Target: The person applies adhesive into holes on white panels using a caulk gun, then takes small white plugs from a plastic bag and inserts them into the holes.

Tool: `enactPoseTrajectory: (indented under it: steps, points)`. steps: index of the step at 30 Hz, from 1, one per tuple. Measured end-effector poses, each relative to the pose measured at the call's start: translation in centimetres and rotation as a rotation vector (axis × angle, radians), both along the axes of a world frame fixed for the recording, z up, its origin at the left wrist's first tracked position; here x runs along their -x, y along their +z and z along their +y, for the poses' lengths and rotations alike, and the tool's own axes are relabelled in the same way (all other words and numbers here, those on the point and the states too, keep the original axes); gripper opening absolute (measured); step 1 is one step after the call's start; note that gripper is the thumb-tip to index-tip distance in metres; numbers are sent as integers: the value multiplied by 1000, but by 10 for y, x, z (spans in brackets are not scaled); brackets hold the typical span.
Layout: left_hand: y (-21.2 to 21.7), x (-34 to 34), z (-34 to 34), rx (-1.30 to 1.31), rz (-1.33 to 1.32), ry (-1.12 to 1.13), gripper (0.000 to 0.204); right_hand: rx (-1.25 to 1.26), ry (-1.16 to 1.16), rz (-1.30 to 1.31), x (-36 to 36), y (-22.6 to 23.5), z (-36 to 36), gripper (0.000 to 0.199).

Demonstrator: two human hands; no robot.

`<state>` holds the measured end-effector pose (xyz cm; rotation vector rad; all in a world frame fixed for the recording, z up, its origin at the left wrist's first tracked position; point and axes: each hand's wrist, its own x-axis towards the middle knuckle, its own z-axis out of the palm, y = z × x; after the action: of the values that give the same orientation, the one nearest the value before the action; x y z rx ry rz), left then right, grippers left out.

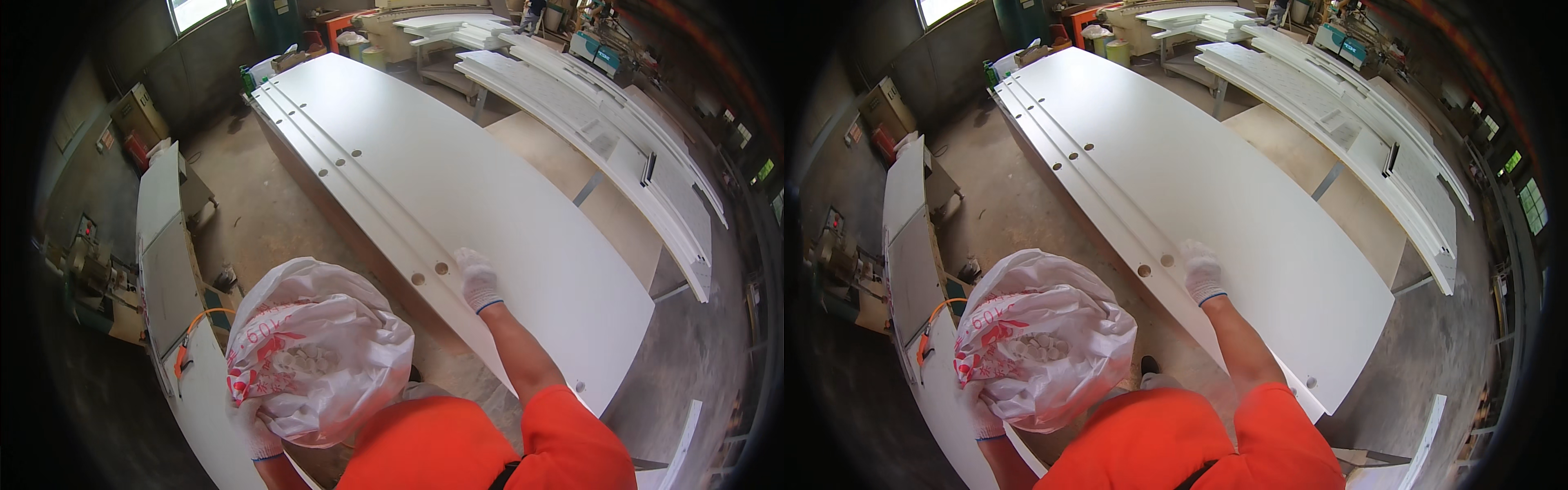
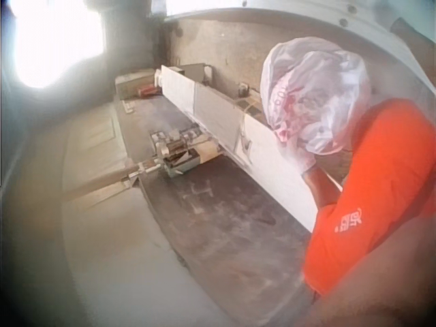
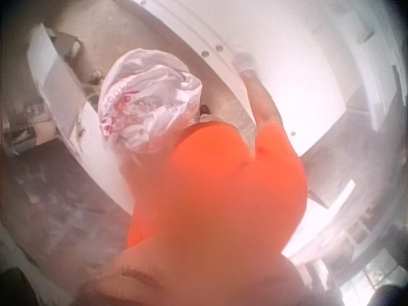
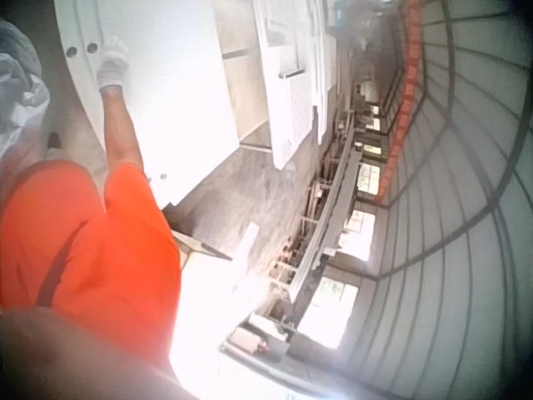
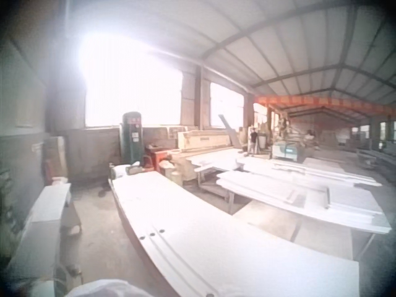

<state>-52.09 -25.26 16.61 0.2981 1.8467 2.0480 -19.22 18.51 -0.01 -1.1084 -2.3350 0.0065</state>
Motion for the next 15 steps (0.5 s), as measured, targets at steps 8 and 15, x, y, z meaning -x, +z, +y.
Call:
enactPoseTrajectory:
  steps: [8, 15]
  points:
    - [-10, 89, 76, -10, -16, -135, 50, 64, -212, -102, 49, -21, 4, 69]
    - [8, 172, 165, -1, -145, -418, 54, 137, -407, -142, 85, -7, 3, 97]
